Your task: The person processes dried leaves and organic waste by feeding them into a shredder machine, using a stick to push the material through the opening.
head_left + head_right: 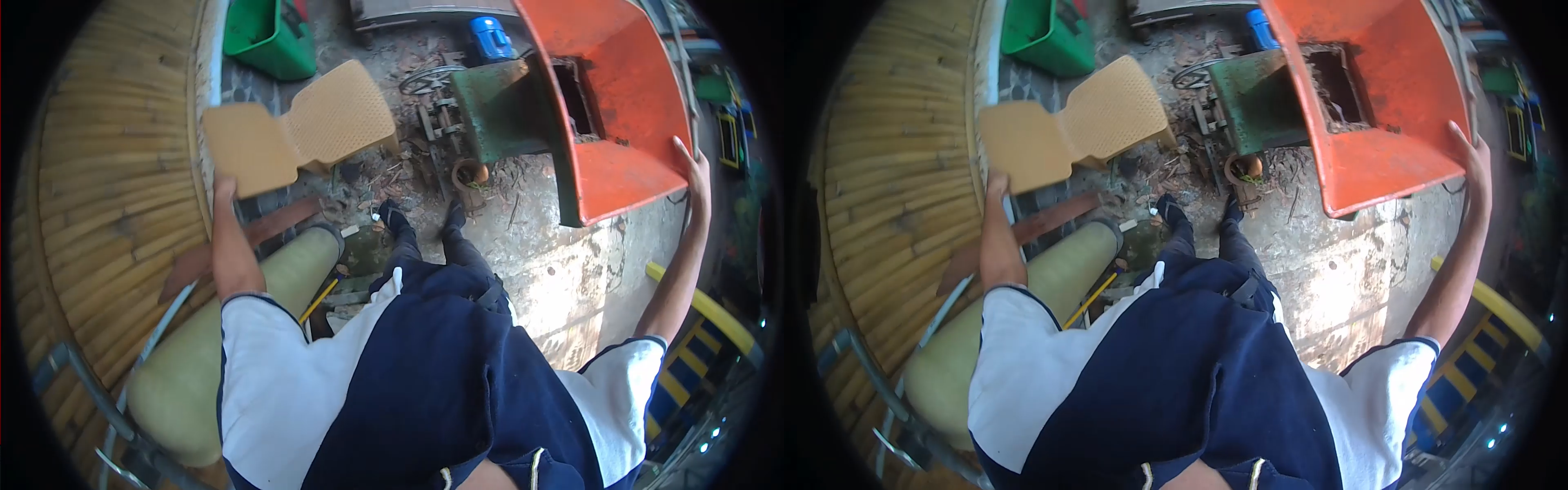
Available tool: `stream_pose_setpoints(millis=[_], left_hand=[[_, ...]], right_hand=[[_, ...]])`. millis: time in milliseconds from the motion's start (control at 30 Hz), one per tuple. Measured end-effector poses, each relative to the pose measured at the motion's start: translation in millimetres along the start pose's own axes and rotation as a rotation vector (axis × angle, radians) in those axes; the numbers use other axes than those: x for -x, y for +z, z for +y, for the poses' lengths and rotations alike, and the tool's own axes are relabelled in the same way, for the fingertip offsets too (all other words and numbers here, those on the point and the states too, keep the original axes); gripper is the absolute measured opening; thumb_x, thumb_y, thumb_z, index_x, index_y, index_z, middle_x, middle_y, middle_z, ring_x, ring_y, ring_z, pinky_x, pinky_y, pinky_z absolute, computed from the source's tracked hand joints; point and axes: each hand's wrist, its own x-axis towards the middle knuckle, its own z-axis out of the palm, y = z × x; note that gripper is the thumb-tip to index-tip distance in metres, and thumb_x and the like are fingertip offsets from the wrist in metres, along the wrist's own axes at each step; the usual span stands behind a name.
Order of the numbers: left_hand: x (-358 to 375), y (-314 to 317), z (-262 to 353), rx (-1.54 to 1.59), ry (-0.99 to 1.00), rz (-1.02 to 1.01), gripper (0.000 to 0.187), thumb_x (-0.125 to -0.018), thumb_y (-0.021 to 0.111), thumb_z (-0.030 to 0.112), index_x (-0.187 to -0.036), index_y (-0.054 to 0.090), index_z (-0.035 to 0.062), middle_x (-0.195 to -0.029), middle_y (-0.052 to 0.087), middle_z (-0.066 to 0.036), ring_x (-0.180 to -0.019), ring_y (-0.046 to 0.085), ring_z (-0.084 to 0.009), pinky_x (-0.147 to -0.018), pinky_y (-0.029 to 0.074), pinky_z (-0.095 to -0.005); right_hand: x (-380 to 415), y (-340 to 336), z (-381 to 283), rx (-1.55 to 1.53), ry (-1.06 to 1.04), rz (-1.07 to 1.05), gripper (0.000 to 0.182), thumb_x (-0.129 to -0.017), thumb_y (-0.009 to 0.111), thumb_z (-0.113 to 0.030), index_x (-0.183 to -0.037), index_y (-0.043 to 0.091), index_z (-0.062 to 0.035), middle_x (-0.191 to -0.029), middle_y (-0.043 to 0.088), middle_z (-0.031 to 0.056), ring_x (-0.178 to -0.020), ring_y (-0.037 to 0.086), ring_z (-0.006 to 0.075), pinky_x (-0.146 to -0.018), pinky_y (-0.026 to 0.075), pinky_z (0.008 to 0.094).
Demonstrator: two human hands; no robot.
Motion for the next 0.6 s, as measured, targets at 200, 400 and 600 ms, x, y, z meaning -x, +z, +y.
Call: stream_pose_setpoints(millis=[200, 400, 600], left_hand=[[78.8, 31.5, -31.9, 0.664, -0.249, 0.004, 0.064, -0.094, 0.059, 0.002, -0.151, 0.033, 0.0169, -0.130, 0.058, -0.014, -0.098, 0.068, -0.0284, -0.069, 0.064, -0.0420], [98.3, 28.3, -39.6, 0.602, 0.007, -0.015, 0.064, -0.094, 0.062, 0.001, -0.150, 0.034, 0.0132, -0.130, 0.058, -0.013, -0.102, 0.065, -0.0254, -0.059, 0.061, -0.0327], [24.1, 31.7, -171.7, 0.769, -0.227, -0.067, 0.067, -0.090, 0.064, -0.003, -0.149, 0.037, 0.0126, -0.136, 0.053, -0.011, -0.113, 0.060, -0.0326, -0.081, 0.062, -0.0495]], right_hand=[[2.5, 8.0, -24.0, 0.409, 0.050, 0.074, 0.072, -0.080, 0.075, -0.062, -0.108, 0.072, 0.0049, -0.092, 0.072, 0.0081, -0.084, 0.069, 0.0155, -0.077, 0.053, 0.0315], [15.6, 16.5, -46.4, 0.311, 0.064, -0.026, 0.071, -0.083, 0.076, -0.059, -0.113, 0.072, 0.0050, -0.095, 0.074, 0.0099, -0.086, 0.069, 0.0154, -0.079, 0.054, 0.0325], [11.9, 14.4, -32.4, 0.278, 0.005, 0.014, 0.063, -0.083, 0.076, -0.058, -0.109, 0.076, -0.0013, -0.095, 0.073, 0.0044, -0.084, 0.067, 0.0133, -0.078, 0.054, 0.0316]])
